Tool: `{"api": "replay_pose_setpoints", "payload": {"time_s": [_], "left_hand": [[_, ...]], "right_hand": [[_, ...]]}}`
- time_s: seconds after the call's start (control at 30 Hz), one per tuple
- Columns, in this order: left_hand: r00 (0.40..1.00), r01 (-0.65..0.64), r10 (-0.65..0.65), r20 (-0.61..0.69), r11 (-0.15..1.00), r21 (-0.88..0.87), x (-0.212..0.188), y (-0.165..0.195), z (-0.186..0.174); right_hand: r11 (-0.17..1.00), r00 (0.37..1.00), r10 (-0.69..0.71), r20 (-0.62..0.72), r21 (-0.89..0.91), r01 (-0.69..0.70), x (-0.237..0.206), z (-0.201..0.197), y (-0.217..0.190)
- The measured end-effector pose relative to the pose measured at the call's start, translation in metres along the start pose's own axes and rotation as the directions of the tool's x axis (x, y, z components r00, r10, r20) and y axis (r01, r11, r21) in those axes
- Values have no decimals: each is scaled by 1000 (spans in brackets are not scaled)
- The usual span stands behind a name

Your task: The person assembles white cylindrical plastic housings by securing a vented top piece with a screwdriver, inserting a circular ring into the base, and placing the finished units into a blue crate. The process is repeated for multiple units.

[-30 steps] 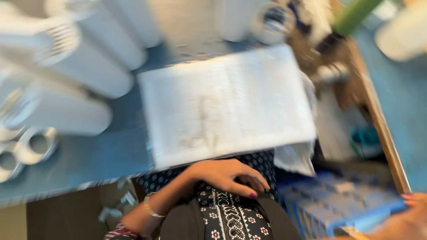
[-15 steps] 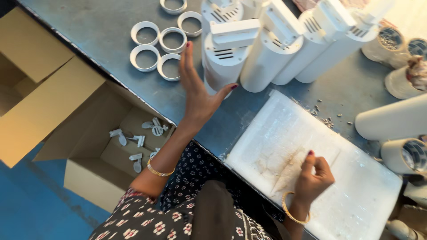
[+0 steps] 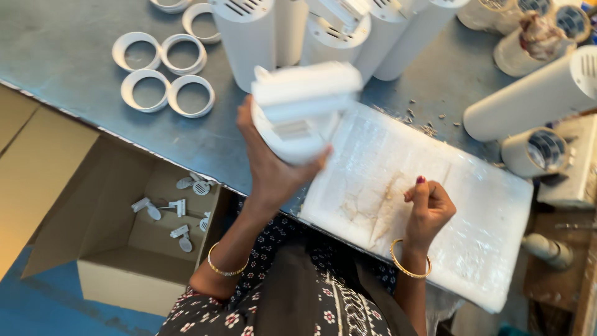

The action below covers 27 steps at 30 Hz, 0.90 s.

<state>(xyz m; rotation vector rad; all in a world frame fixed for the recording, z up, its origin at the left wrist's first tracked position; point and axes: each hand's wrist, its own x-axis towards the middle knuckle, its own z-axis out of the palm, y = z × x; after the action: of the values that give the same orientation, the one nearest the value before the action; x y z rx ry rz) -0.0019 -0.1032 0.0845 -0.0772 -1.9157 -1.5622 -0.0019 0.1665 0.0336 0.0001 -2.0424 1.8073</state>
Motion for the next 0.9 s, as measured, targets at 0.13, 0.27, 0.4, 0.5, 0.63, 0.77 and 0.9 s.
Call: {"api": "replay_pose_setpoints", "payload": {"time_s": [0.13, 0.27, 0.4, 0.5, 0.63, 0.77, 0.9], "left_hand": [[943, -185, 197, 267, 980, -70, -19, 26, 36], [896, -103, 202, 394, 960, -259, -35, 30, 91], [865, -94, 226, 447, 950, -299, -46, 30, 116], [825, -18, 207, 525, 939, -343, -42, 31, 112], [707, 52, 317, 632, 868, -493, -22, 30, 98], [785, 1, 242, 570, 920, -391, -25, 49, 108], [924, -53, 135, 359, 972, -228, -62, 83, 114]], "right_hand": [[944, 986, -165, 38, 297, 146, 3, 4, -53], [901, 906, -421, 47, 135, 411, -2, -4, -113], [924, 935, -335, 120, -151, 350, 7, -20, -137], [930, 933, -313, 175, -141, 339, 11, -26, -138], [910, 938, -270, 218, -259, 323, 9, -24, -155], [626, 917, -257, 305, -671, 398, 4, -17, -198], [342, 856, -347, 383, -798, 496, 9, 9, -193]]}}
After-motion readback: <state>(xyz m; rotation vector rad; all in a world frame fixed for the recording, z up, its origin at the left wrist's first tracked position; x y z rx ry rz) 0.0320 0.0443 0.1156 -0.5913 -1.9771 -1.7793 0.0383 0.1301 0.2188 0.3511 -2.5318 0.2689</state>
